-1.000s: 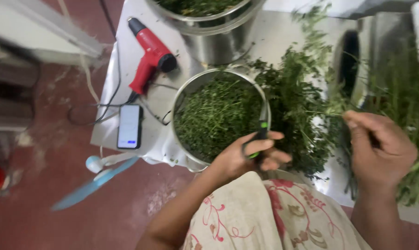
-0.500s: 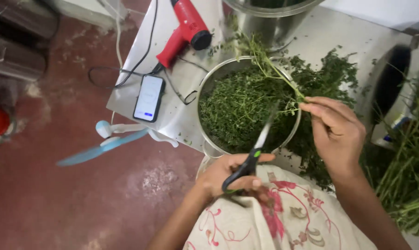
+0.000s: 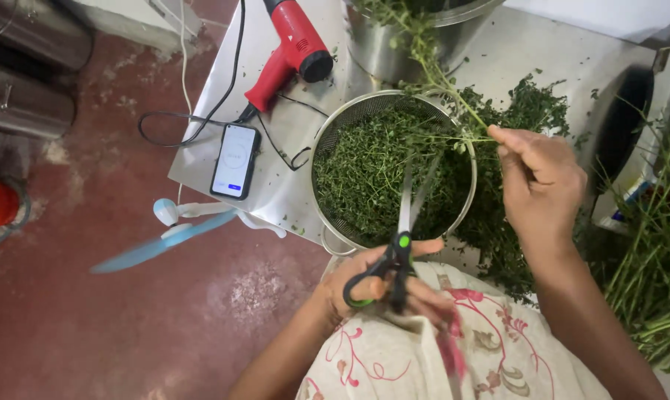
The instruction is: Cutting tea leaves from stems into a metal bowl using scissors
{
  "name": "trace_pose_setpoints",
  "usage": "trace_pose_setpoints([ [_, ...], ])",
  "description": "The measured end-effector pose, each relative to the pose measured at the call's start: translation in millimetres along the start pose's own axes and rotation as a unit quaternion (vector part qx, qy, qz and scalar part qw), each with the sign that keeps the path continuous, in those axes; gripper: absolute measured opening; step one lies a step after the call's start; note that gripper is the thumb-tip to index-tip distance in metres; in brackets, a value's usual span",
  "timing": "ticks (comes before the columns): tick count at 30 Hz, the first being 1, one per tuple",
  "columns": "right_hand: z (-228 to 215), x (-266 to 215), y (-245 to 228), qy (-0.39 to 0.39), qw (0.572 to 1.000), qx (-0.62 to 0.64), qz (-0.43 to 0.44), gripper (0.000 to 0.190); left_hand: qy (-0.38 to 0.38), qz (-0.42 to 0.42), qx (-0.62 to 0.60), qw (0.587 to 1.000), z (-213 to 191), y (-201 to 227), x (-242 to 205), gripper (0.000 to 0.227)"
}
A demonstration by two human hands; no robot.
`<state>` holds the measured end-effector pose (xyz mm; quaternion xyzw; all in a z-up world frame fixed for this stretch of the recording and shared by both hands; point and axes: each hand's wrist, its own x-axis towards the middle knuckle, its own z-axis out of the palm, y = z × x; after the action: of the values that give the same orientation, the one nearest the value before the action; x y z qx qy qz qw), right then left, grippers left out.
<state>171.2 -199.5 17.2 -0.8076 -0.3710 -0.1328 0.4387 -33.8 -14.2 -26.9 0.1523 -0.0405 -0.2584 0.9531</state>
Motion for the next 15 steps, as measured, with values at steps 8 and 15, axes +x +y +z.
trace_pose_setpoints([
  [8, 4, 9, -29, 0.002, 0.999, -0.006, 0.051, 0.040, -0.021, -0.044, 0.105, 0.993, 10, 9, 21, 0.100],
  [15, 4, 1, -31, -0.021, 0.999, 0.000, 0.042, 0.036, 0.080, -0.048, 0.070, 0.993, 12, 12, 19, 0.079],
])
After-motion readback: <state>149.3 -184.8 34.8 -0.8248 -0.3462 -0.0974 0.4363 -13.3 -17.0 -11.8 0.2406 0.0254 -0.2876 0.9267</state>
